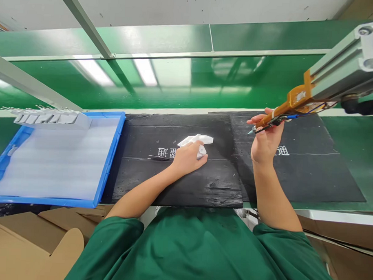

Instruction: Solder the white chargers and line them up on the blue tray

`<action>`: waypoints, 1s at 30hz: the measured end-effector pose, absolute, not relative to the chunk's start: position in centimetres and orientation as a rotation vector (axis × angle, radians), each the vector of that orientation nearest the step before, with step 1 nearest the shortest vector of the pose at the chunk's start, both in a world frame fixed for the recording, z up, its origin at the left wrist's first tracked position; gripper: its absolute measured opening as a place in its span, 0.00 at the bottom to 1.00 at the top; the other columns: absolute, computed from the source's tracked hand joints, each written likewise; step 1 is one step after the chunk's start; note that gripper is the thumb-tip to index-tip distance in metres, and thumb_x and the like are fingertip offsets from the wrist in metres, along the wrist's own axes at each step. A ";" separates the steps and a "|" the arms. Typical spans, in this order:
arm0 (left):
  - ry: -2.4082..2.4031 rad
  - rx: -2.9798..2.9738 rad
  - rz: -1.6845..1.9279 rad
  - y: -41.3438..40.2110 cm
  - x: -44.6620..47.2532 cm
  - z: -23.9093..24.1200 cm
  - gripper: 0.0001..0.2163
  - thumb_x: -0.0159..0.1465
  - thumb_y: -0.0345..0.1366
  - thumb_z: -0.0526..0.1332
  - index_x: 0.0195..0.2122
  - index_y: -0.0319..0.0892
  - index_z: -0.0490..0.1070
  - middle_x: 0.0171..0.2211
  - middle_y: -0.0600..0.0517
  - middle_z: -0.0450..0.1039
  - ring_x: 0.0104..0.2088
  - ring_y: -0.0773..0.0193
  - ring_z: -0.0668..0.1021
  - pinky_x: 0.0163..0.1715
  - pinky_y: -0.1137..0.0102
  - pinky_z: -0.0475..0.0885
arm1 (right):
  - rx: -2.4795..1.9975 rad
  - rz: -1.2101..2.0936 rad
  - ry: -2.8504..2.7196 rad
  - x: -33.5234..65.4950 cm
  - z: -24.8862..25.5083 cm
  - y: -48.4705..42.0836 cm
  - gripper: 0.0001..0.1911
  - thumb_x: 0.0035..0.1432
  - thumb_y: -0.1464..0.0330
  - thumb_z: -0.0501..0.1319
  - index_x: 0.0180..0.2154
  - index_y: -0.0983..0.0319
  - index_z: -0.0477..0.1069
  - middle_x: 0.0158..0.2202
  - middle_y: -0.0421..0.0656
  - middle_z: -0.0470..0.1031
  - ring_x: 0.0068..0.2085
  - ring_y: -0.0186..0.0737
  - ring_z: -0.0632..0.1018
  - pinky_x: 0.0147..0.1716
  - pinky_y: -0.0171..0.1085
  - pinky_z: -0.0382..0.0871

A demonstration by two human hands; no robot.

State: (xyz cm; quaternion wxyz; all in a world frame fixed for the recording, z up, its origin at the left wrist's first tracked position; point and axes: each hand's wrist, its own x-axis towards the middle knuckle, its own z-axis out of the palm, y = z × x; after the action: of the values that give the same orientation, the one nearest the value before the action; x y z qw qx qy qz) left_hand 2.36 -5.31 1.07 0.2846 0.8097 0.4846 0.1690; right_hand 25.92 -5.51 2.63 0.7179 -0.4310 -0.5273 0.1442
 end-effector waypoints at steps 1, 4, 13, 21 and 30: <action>1.276 2.015 0.533 -4.9 2.1 1.2 0.17 0.58 0.44 0.63 0.46 0.43 0.67 0.38 0.49 0.76 0.39 0.56 0.78 0.36 0.66 0.71 | -0.957 0.317 -1.166 25.9 2.6 -5.5 0.23 0.56 0.50 0.63 0.51 0.50 0.69 0.38 0.39 0.72 0.38 0.38 0.77 0.43 0.44 0.75; 1.127 1.407 0.751 -3.6 1.3 1.9 0.20 0.55 0.50 0.62 0.43 0.43 0.65 0.35 0.51 0.74 0.32 0.62 0.77 0.29 0.69 0.70 | -0.978 0.308 -1.157 26.0 2.6 -5.5 0.24 0.55 0.49 0.63 0.51 0.50 0.68 0.38 0.39 0.72 0.38 0.39 0.77 0.43 0.45 0.75; 0.881 0.665 0.860 -1.7 -0.2 4.2 0.21 0.54 0.55 0.62 0.36 0.43 0.64 0.29 0.51 0.71 0.29 0.64 0.77 0.22 0.72 0.68 | -0.962 0.329 -1.112 26.1 2.6 -5.4 0.24 0.53 0.52 0.65 0.49 0.54 0.70 0.37 0.39 0.75 0.36 0.37 0.77 0.41 0.43 0.75; 1.107 1.074 1.017 -0.4 -2.5 4.6 0.22 0.53 0.52 0.66 0.40 0.42 0.65 0.33 0.51 0.72 0.31 0.65 0.75 0.28 0.72 0.69 | -0.946 0.363 -0.952 26.1 2.8 -5.1 0.24 0.42 0.57 0.70 0.43 0.55 0.72 0.32 0.39 0.76 0.33 0.40 0.76 0.44 0.47 0.73; 2.302 1.795 0.939 4.4 -15.0 8.8 0.23 0.62 0.47 0.62 0.52 0.38 0.64 0.44 0.39 0.73 0.51 0.45 0.73 0.52 0.57 0.67 | -1.003 0.309 -0.895 26.9 2.5 -3.9 0.26 0.30 0.53 0.69 0.36 0.51 0.71 0.28 0.40 0.71 0.28 0.46 0.72 0.42 0.61 0.72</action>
State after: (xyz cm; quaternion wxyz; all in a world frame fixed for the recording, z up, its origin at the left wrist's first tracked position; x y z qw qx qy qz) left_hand -15.03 4.40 8.84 0.0374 0.5850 0.7501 0.3061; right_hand 26.95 -3.94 2.46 0.7715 -0.4625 -0.4129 0.1427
